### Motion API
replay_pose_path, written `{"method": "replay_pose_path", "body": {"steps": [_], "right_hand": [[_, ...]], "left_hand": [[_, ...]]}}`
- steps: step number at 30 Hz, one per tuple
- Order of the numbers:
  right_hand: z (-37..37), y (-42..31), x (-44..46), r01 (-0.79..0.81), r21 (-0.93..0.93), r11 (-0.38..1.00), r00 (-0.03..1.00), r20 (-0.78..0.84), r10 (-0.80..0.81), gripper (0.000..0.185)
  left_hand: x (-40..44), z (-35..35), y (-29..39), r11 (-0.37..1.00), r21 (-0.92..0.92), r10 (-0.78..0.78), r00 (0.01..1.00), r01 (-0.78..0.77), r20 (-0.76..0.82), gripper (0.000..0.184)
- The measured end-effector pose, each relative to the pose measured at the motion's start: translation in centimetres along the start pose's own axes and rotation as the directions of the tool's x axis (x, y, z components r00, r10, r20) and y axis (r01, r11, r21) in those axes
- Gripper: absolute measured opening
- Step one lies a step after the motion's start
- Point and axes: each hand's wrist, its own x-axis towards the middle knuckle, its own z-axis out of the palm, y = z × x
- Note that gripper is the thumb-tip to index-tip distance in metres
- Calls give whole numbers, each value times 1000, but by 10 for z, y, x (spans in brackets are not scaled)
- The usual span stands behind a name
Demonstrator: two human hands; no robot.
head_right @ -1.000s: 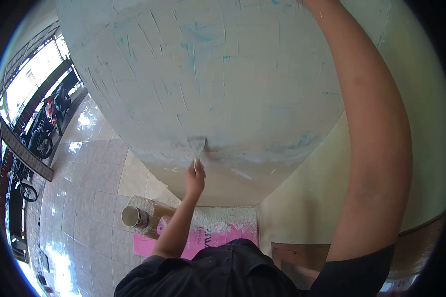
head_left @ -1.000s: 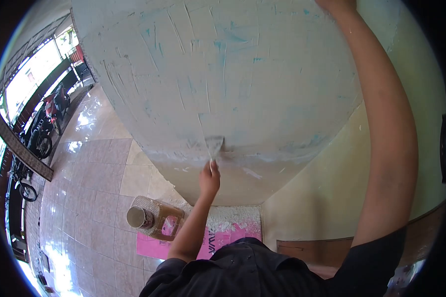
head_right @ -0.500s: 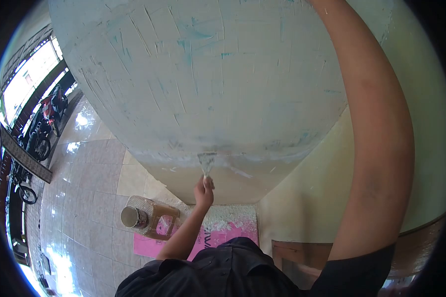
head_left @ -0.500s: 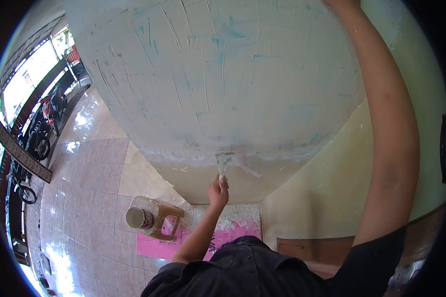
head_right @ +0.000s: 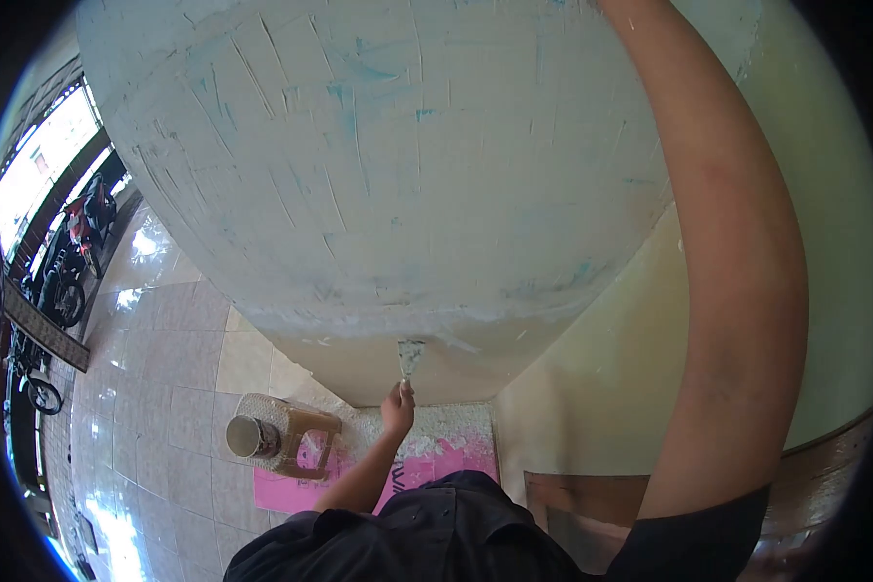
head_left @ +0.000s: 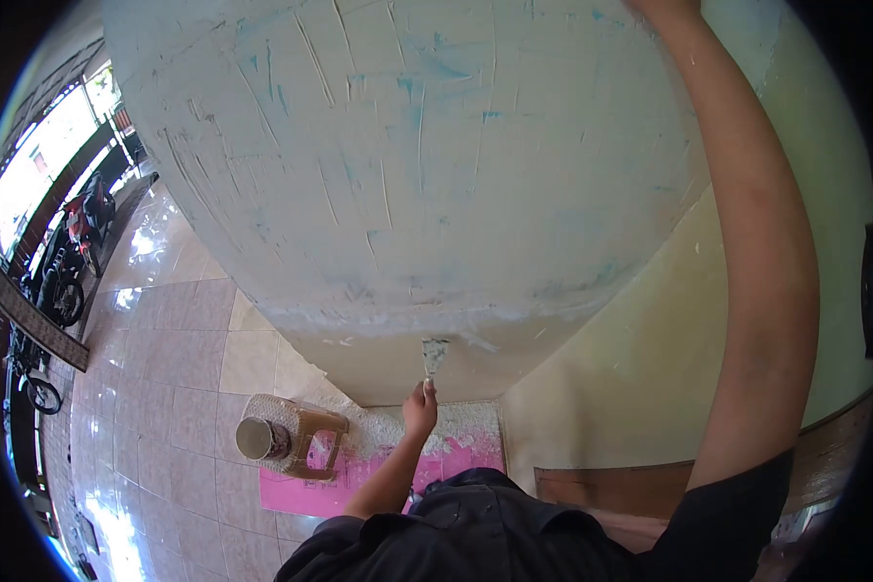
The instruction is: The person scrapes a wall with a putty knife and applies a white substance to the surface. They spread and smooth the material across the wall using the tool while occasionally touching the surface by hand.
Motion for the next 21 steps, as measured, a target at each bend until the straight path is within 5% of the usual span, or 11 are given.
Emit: {"method": "replay_pose_path", "body": {"steps": [10, 13, 17, 21], "right_hand": [[-4, 0, 2, 25, 26, 999, 1000, 12, -25, 53], [1, 4, 2, 47, 58, 997, 999, -3, -47, 53], [3, 5, 1, -7, -4, 1000, 1000, 11, 7, 55], [-2, 4, 3, 1, 22, 1000, 999, 47, -2, 56]], "left_hand": [[37, -58, 145, 852, -365, 364, 926, -375, -103, 48], [44, -63, 144, 885, -385, 272, 962, -261, -27, 47], [39, -26, 48, 987, -150, 71, 993, -57, 90, 55], [-10, -3, -28, 931, -121, -322, 931, 344, 171, 61]]}}
